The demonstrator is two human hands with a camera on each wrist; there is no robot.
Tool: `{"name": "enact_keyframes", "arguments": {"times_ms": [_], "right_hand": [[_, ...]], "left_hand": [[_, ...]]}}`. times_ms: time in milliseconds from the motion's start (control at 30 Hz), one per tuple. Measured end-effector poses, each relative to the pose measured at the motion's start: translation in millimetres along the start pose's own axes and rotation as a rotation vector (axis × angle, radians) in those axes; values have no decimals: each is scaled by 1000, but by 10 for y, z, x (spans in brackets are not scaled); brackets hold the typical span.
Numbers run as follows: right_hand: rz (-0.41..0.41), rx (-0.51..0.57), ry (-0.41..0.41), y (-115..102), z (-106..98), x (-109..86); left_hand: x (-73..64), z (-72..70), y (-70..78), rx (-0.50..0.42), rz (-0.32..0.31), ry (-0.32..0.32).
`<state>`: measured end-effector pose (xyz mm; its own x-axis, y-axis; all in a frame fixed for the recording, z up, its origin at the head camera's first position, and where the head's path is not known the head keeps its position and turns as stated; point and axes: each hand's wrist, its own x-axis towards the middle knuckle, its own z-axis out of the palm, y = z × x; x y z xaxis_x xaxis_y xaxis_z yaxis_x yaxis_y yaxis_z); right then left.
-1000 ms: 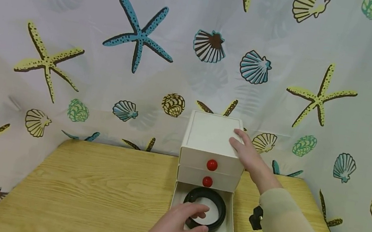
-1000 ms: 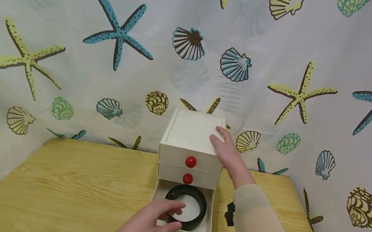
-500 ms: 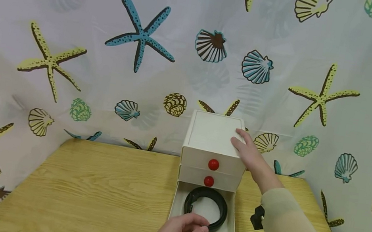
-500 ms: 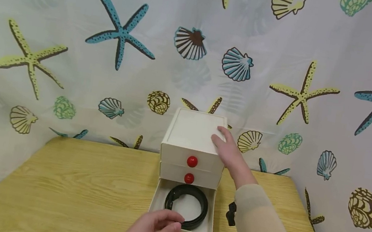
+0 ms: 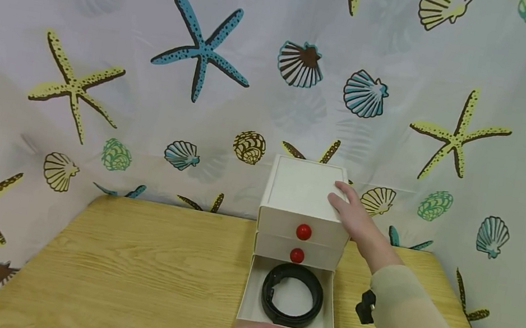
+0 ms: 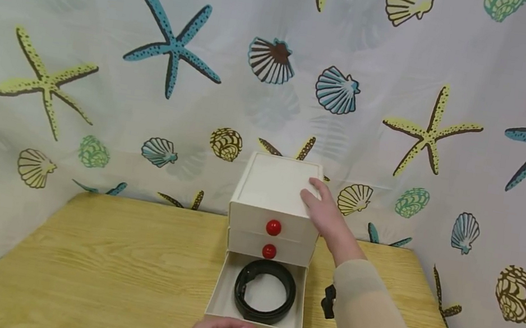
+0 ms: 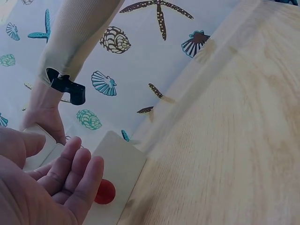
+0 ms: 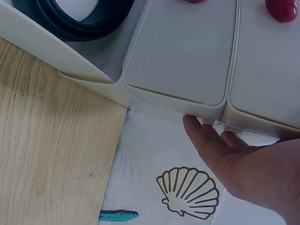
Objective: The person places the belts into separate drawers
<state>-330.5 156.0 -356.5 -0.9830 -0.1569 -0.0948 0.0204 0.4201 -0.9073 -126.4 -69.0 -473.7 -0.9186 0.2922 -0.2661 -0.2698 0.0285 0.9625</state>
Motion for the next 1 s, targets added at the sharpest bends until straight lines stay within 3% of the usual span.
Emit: {"name": "enact_keyframes", "arguments": {"times_ms": [133,367,1000], "right_hand": [[1,-1,-1,-2,-5,1],[3,4,-3,-1,-8,2],[-4,28,8,0,-2,10]], "left_hand": [[-20,18,-70,-30,-9,11],[-40,56,-173,-110,-91,58],[106,-55,-427,-30,-166,109]]}}
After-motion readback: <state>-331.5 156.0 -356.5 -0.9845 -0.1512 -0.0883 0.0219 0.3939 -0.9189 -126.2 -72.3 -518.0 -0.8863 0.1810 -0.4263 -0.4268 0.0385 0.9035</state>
